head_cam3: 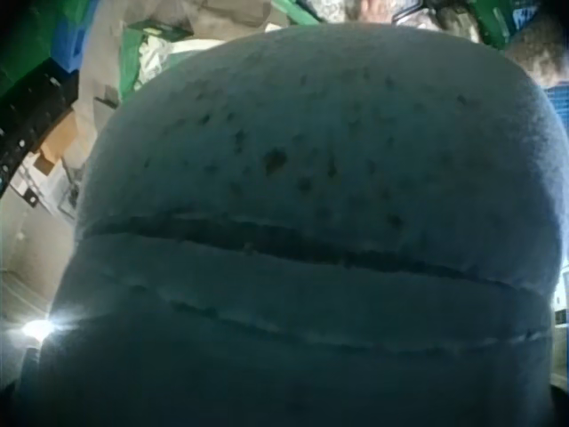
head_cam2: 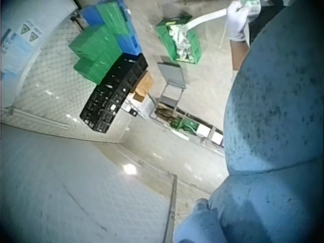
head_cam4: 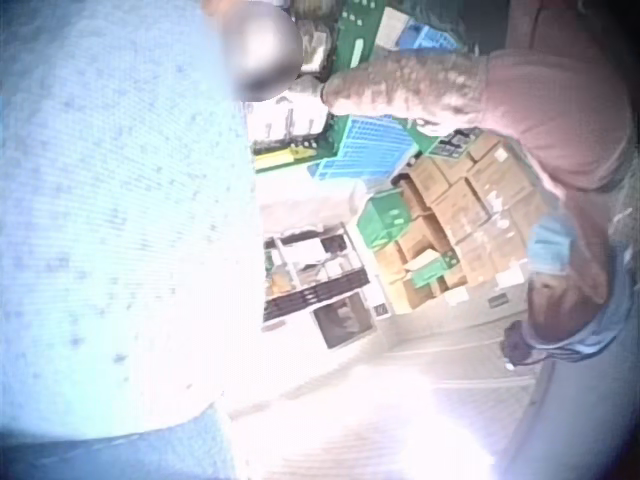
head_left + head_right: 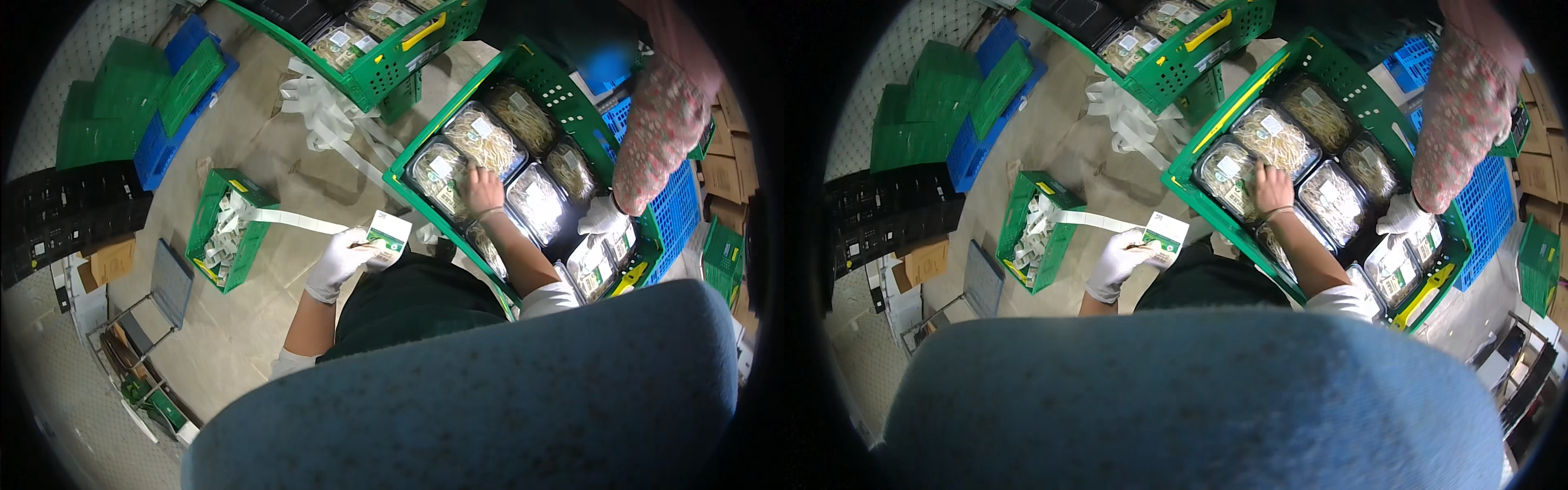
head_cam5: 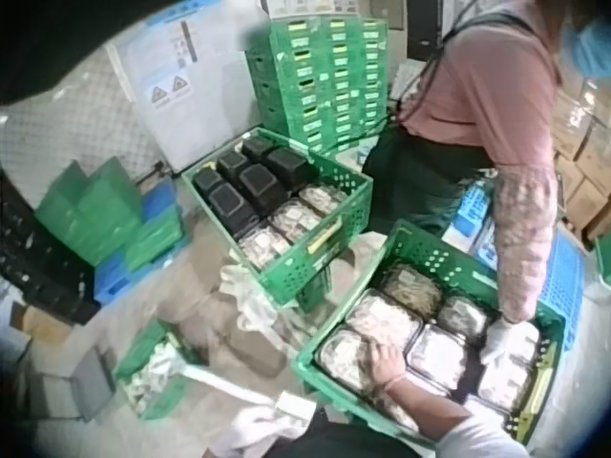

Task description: The person applies labels to pre-packaged food containers arranged in a green crate. They peel labels from a roll and stick them onto the clear plastic lids of the containers one by one.

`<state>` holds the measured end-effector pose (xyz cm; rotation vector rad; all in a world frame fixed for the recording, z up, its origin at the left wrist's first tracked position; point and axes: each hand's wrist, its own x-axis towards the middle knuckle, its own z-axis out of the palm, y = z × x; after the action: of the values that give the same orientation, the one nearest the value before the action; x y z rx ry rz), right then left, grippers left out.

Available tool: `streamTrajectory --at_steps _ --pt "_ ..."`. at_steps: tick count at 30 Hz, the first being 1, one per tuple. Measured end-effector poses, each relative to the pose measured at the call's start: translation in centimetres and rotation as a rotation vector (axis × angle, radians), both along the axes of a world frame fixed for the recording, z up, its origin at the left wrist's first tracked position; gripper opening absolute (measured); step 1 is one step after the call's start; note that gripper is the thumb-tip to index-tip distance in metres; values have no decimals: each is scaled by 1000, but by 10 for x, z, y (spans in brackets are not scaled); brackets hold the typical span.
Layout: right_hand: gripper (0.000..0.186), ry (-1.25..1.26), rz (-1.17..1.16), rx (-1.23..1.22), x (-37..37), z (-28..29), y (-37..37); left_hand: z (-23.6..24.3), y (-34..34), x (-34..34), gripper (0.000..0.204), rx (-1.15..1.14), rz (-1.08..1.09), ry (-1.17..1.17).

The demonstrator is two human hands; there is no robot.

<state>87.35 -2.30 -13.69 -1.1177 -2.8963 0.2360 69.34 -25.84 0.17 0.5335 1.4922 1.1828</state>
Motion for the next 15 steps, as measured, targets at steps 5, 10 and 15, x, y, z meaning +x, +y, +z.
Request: streamTrajectory --at_steps 5,10,15 --pt "39 112 -237 -575 9 47 18 14 27 12 31 135 -70 -365" --pt "25 503 51 -1320 1 157 -41 27 59 25 22 71 -123 -272" --pt "16 708 11 -732 3 148 -39 31 73 24 8 -157 -256 279"
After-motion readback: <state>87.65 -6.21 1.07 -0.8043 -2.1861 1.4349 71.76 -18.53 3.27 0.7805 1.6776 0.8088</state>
